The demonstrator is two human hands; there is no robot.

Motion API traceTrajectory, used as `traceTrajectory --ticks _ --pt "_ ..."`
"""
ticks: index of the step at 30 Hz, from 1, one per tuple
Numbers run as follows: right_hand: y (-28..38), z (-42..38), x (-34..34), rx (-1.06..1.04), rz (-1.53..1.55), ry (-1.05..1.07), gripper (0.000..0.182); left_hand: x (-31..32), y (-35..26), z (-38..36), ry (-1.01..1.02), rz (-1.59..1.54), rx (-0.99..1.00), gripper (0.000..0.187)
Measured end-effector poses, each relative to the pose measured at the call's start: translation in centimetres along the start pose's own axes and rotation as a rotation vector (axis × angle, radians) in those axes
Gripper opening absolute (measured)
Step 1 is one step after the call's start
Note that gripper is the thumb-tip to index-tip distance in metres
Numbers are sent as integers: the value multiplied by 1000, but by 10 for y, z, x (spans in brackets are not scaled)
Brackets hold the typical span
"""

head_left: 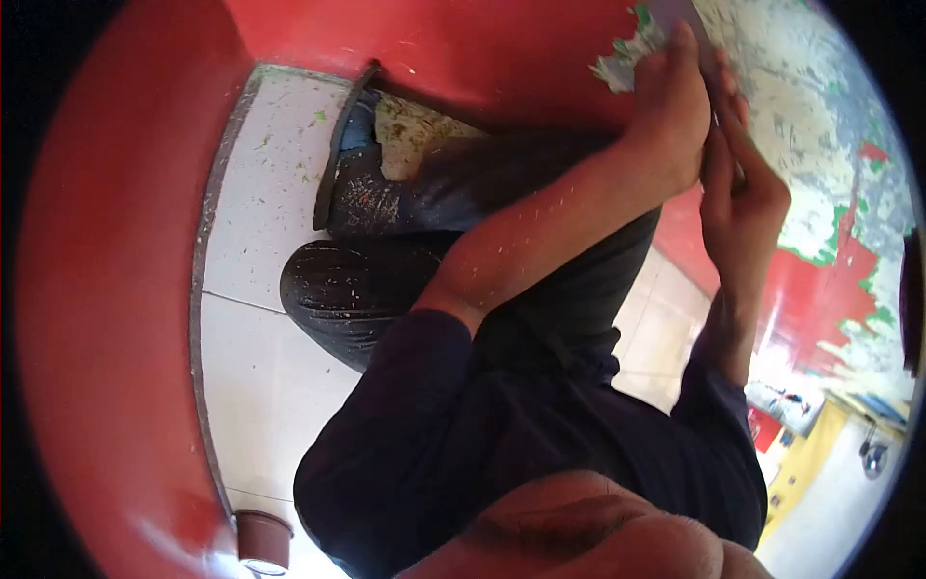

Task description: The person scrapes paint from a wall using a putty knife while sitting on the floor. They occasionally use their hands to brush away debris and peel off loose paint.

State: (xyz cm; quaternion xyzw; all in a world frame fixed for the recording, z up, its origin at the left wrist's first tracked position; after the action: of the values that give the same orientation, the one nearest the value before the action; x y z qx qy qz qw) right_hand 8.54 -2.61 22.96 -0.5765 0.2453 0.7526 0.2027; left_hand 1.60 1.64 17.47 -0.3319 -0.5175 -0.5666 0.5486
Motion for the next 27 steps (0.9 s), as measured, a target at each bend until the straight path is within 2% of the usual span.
traceTrajectory --ticks 2,5,7,8,11,13,14,15,16,17,19,20,23,25,26,27 --pt "10 5 -6 120 -60 50 28 14 -18 -7 -19 44 -60 38" --pt "19 -1 -15 216 196 104 30 14 -21 -16 25 25 -110 38" --pt "12 12 -10 50 63 72 29 14 -18 -13 71 44 -133 38" --pt "10 19 -2 63 0 105 29 9 -21 -7 1 -11 -88 37" --pt "22 19 2 329 80 193 28 3 -39 -6 92 78 -119 35" --pt "21 7 -5 37 -14 107 27 -7 -28 -6 97 74 -43 37" --pt "11 -8 -7 121 134 38 25 -2 -14 -7 82 24 -80 39" --pt "11 -1 -5 124 105 60 24 4 -4 -8 75 -32 -127 40" --pt "17 -3 -9 162 66 68 24 9 -3 -5 66 74 -37 42" --pt "18 -7 -16 209 19 57 23 8 4 -5 36 48 -58 42" --pt "15 -8 -18 90 -79 49 25 16 -9 -12 -18 18 -82 41" --pt "13 -14 -22 154 64 56 25 15 -11 -14 99 13 -139 38" --pt "16 7 -23 218 247 34 27 33 -23 -3 64 104 -136 40" --pt "8 33 -5 -24 203 -32 31 17 -28 -6 132 25 -134 43" --pt "15 31 -8 218 36 104 31 7 -37 6 192 0 -120 44" --pt "20 24 -14 177 71 64 30 4 -45 14 248 -19 -113 46"
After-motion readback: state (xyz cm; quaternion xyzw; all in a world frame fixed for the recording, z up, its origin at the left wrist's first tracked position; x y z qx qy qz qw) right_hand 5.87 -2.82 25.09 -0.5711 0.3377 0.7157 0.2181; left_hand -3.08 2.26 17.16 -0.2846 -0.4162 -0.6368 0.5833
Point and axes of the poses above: each hand's wrist, its own z-axis towards the middle knuckle, its own x-axis out of the palm, y = z × x, the point moved 2 cm from there along z, towards the middle knuckle, and after that the axes turned 15 degrees about y, right-handed, at the moved point
